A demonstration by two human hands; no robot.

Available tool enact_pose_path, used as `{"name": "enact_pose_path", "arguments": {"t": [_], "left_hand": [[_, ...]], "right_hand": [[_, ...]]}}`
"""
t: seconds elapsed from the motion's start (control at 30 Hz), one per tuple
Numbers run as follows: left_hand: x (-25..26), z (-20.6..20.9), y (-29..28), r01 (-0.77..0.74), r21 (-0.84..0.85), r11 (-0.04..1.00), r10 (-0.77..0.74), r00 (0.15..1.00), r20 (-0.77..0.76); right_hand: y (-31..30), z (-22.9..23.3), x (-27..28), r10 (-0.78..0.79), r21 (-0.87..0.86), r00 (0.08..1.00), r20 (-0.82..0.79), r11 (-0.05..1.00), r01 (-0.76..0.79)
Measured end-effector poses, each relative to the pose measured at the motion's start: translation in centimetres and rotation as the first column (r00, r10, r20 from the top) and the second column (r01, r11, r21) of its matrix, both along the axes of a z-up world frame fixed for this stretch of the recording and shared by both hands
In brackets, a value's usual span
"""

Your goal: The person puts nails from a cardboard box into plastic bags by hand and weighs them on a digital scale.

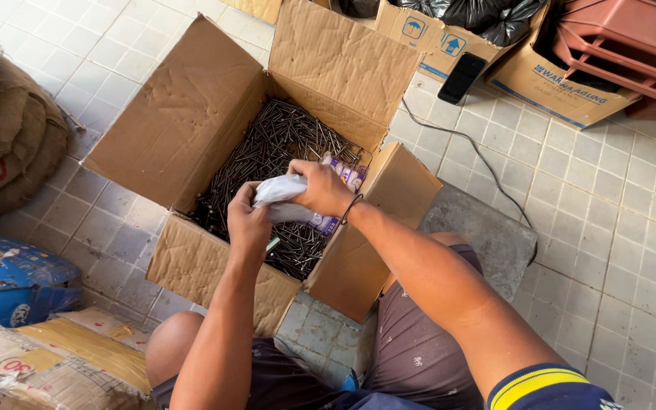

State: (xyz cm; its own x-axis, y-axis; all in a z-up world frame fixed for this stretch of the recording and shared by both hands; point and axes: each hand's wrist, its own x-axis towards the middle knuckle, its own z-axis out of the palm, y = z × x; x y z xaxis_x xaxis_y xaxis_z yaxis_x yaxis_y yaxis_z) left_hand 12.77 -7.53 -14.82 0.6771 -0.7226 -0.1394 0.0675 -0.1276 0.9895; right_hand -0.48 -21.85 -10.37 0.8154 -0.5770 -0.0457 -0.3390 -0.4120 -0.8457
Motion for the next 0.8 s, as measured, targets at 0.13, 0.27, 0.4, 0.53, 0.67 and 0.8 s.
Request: {"name": "enact_pose_path", "arguments": {"t": [0.13, 0.27, 0.4, 0.53, 0.67, 0.8], "left_hand": [[-0.4, 0.2, -0.1, 0.006, -0.064, 0.998, -0.014, 0.993, -0.114], [-2.2, 0.0, 0.0, 0.287, -0.051, 0.957, -0.290, 0.925, -0.246], [-2.9, 3.1, 0.3, 0.400, 0.125, 0.908, -0.383, 0.913, -0.144], [-1.4, 3.2, 0.0, 0.152, 0.387, 0.910, -0.206, 0.973, 0.102], [-0.3, 0.4, -0.1, 0.005, 0.354, 0.935, -0.158, 0.901, 0.404], [0.1, -0.9, -0.7, -0.013, 0.331, 0.944, -0.172, 0.833, 0.525]], "right_hand": [[-2.1, -0.5, 0.2, 0.007, 0.051, 0.999, 0.044, 0.999, -0.009], [-3.3, 0.0, -0.9, -0.231, -0.221, 0.944, -0.236, 0.959, 0.179], [-2.6, -0.3, -0.4, -0.273, -0.310, 0.956, -0.106, 0.923, 0.229], [-0.1, -1.0, 0.0, -0.096, -0.369, 0.988, -0.123, 0.928, 0.044], [1.5, -0.8, 0.0, -0.014, -0.362, 0.990, -0.138, 0.931, -0.037], [0.7, -1.6, 0.9, -0.087, -0.269, 0.992, -0.089, 0.961, 0.060]]}}
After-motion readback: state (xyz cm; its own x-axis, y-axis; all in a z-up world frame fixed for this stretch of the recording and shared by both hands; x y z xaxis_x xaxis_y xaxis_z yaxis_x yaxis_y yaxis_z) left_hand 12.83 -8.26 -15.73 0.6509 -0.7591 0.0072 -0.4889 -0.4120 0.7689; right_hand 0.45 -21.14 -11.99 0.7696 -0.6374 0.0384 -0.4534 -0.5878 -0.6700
